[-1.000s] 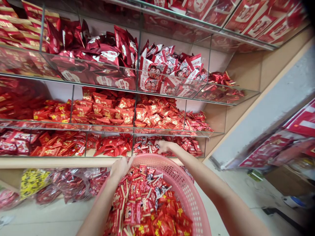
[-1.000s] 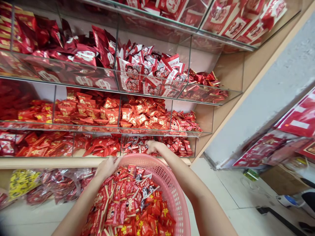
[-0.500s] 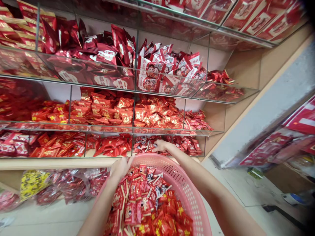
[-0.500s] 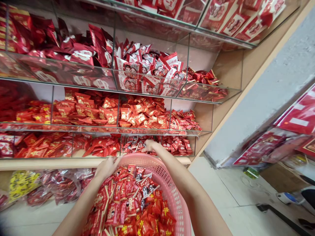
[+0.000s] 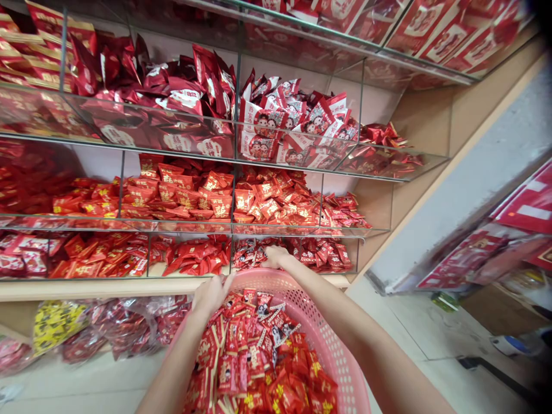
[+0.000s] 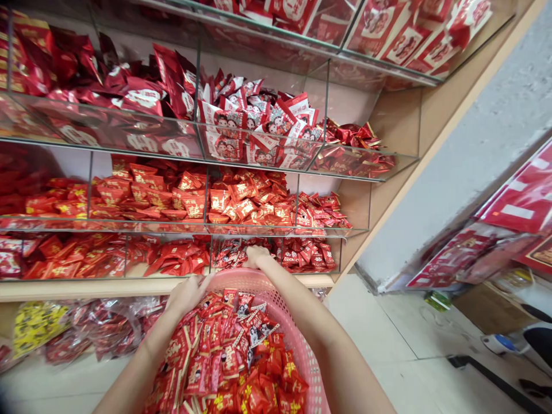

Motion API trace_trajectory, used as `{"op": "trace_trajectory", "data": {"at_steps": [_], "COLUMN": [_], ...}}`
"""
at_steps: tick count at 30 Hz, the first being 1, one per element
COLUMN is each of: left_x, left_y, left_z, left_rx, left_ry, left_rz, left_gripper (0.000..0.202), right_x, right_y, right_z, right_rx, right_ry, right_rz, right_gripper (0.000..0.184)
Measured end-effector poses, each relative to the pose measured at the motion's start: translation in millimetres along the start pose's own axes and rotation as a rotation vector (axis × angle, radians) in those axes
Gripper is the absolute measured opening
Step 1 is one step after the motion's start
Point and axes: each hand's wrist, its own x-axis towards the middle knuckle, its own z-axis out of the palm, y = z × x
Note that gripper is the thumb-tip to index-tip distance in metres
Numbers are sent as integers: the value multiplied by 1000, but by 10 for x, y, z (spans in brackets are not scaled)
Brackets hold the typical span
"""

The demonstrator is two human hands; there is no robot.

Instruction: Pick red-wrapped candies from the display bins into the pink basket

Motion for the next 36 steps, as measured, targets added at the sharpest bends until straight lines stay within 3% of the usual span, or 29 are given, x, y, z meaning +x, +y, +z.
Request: {"op": "trace_trajectory", "data": {"at_steps": [6, 13, 19, 22, 26, 31, 36], "left_x": [7, 13, -2, -4, -7, -12, -12], "left_y": [-9, -21, -8, -3, 5, 11, 12], "left_z": [11, 20, -6, -10, -6, -13, -21], "left_rx": [5, 0, -2, -9, -11, -3, 2], "left_ry": [12, 2, 4, -3, 4, 10, 7], "left_rz": [15, 0, 13, 7, 10, 10, 6], "left_gripper": [66, 64, 67, 67, 67, 66, 63], "right_x": [-93, -223, -670, -1021, -1330, -1257, -1064], "right_y": [166, 301, 369, 340, 264, 193, 146], "right_z": [8, -71, -70, 44, 380, 768, 843], "right_rx": [67, 197, 301, 363, 477, 385, 260], "right_ry": [95, 314, 423, 391, 227, 60, 24], "right_rz": [-32, -65, -152, -251, -379, -299, -179], "right_gripper": [50, 51, 42, 43, 50, 52, 48]}}
